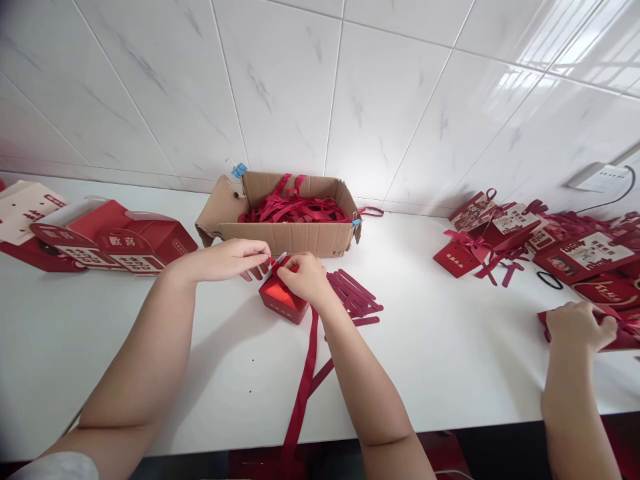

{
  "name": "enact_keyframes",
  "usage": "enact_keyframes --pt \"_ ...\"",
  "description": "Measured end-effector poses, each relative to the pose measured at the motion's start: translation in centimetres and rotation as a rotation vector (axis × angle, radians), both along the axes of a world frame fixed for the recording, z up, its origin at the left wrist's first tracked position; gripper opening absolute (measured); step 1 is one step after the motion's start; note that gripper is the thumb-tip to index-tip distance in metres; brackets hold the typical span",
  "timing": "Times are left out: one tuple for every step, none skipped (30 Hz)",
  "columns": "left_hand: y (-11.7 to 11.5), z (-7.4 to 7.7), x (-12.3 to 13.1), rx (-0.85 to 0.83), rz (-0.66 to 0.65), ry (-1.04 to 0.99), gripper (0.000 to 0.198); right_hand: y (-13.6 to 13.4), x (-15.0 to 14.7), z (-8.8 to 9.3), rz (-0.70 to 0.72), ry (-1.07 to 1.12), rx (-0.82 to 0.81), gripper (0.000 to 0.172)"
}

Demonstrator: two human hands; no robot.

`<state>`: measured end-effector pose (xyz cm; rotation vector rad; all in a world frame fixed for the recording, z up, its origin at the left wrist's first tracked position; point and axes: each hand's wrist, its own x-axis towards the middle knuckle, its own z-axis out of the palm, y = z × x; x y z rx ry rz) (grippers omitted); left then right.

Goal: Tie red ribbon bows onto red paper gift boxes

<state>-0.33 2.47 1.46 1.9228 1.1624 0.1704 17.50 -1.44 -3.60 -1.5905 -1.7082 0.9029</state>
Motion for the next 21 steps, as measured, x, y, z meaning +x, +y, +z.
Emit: enact_keyframes --pt "-0.04 0.06 0.04 0.003 0.002 -0.002 0.036 -0.04 -0.01 0.05 0.001 -0.001 -0.003 0.019" --pt "-0.08 0.11 0.09 0.009 0.006 -0.003 0.036 -0.06 -0.02 0.08 0.002 -0.001 -0.007 0.019" --pt "-0.10 0.13 0.15 0.022 0.012 0.000 0.037 -0.08 -0.03 0.10 0.003 -0.001 -0.011 0.019" --pt "-0.12 0.14 0.21 0.044 0.014 0.011 0.037 -0.10 -0.03 0.10 0.002 -0.001 -0.014 0.019" --pt "-0.12 0.13 0.28 0.075 0.009 0.030 0.038 -0.10 -0.03 0.09 -0.001 -0.001 -0.017 0.018" --pt "-0.10 0.10 0.36 0.111 -0.006 0.054 0.038 -0.10 -0.02 0.08 -0.005 -0.002 -0.020 0.018" --pt "-0.09 0.07 0.42 0.144 -0.030 0.078 0.037 -0.09 -0.01 0.07 -0.010 -0.003 -0.022 0.017" --pt "-0.07 0.04 0.49 0.172 -0.055 0.095 0.037 -0.08 0.01 0.06 -0.014 -0.005 -0.025 0.017" --pt "-0.05 0.01 0.54 0.191 -0.071 0.102 0.038 -0.06 0.04 0.04 -0.017 -0.007 -0.027 0.017" --pt "-0.03 -0.03 0.58 0.202 -0.074 0.096 0.039 -0.04 0.06 0.03 -0.018 -0.009 -0.027 0.016" --pt "-0.02 -0.07 0.60 0.206 -0.062 0.084 0.040 -0.02 0.08 0.02 -0.017 -0.011 -0.027 0.016" --pt "-0.01 -0.11 0.60 0.208 -0.045 0.073 0.042 0.00 0.10 0.02 -0.015 -0.013 -0.027 0.016" --pt "0.01 -0.16 0.60 0.210 -0.030 0.068 0.043 0.02 0.11 0.01 -0.013 -0.014 -0.028 0.016" --pt "0.04 -0.22 0.60 0.213 -0.023 0.071 0.043 0.02 0.12 0.01 -0.012 -0.014 -0.029 0.017" --pt "0.07 -0.27 0.59 0.212 -0.030 0.080 0.042 0.02 0.11 0.01 -0.012 -0.014 -0.031 0.017" --pt "0.11 -0.32 0.58 0.210 -0.046 0.091 0.040 0.01 0.09 0.00 -0.013 -0.014 -0.033 0.017" --pt "0.13 -0.34 0.58 0.209 -0.063 0.099 0.038 0.00 0.07 0.00 -0.013 -0.014 -0.034 0.017" --pt "0.13 -0.31 0.59 0.212 -0.072 0.096 0.036 0.00 0.05 -0.02 -0.014 -0.015 -0.033 0.017" --pt "0.09 -0.21 0.59 0.218 -0.070 0.078 0.034 0.01 0.05 -0.05 -0.014 -0.018 -0.032 0.017" --pt "0.00 -0.05 0.59 0.228 -0.054 0.039 0.032 0.03 0.07 -0.09 -0.012 -0.020 -0.030 0.016" --pt "-0.15 0.19 0.57 0.238 -0.025 -0.023 0.031 0.08 0.12 -0.14 -0.008 -0.015 -0.023 0.016"
